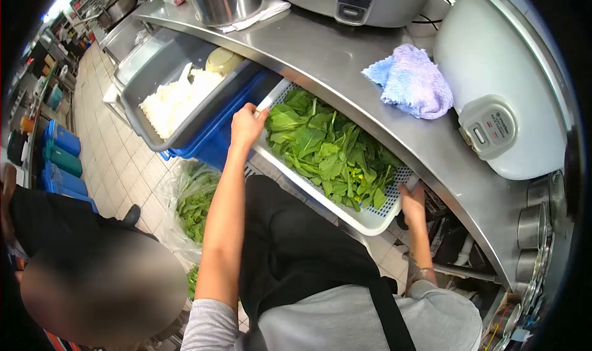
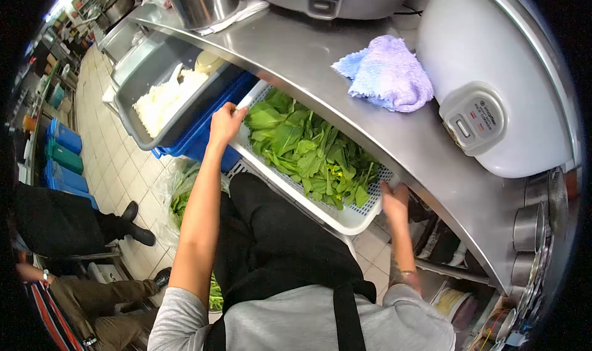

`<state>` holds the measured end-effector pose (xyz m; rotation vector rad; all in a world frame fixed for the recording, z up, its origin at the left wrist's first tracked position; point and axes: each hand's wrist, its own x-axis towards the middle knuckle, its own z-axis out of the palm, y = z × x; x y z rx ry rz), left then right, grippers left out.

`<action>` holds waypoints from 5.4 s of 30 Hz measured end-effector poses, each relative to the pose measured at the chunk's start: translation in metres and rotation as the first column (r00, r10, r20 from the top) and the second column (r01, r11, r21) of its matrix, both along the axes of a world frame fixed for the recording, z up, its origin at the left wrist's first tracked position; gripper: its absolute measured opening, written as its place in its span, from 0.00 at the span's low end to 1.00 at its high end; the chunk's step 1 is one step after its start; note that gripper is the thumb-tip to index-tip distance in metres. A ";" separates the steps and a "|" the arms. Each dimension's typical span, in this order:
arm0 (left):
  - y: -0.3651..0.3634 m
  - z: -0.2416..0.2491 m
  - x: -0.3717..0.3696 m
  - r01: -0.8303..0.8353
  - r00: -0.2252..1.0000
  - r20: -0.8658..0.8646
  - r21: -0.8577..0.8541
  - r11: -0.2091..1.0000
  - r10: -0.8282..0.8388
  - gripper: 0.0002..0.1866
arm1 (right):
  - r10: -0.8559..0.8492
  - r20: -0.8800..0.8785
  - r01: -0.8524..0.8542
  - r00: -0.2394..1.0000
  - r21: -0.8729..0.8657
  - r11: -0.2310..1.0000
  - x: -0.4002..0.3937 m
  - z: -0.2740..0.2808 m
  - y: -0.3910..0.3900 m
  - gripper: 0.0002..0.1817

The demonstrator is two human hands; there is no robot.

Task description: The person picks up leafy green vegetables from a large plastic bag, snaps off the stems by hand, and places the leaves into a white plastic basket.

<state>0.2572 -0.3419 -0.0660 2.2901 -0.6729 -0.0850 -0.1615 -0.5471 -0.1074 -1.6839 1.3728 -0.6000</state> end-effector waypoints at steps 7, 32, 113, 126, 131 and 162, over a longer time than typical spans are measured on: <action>0.102 0.049 -0.076 -0.212 0.973 0.097 0.005 0.977 0.210 0.18 | 0.129 0.030 -0.120 0.991 -0.211 0.970 -0.002 0.060 0.036 0.25; 0.222 -0.020 -0.194 -0.519 0.855 -0.197 -0.306 0.798 0.480 0.11 | 0.627 -0.301 -0.675 0.719 -0.083 0.734 0.084 0.086 0.098 0.53; 0.258 -0.499 0.076 -0.933 -0.269 -0.953 0.294 -0.210 -0.140 0.26 | 0.715 0.354 -0.713 0.602 0.642 0.283 0.418 -0.106 0.325 0.03; 0.348 -0.400 0.025 -0.975 -0.178 -0.944 0.132 0.178 -0.278 0.15 | 0.847 0.333 -0.808 0.414 0.563 0.174 0.413 -0.112 0.330 0.03; 0.374 -0.300 -0.043 -0.931 0.092 -0.981 -0.146 0.335 -0.173 0.16 | 0.872 0.312 -0.830 0.378 0.531 0.170 0.408 -0.115 0.326 0.04; 0.433 -0.356 -0.143 -0.826 0.115 0.296 0.559 -0.074 0.948 0.36 | 0.940 0.256 -0.903 0.227 0.416 0.105 0.402 -0.127 0.313 0.05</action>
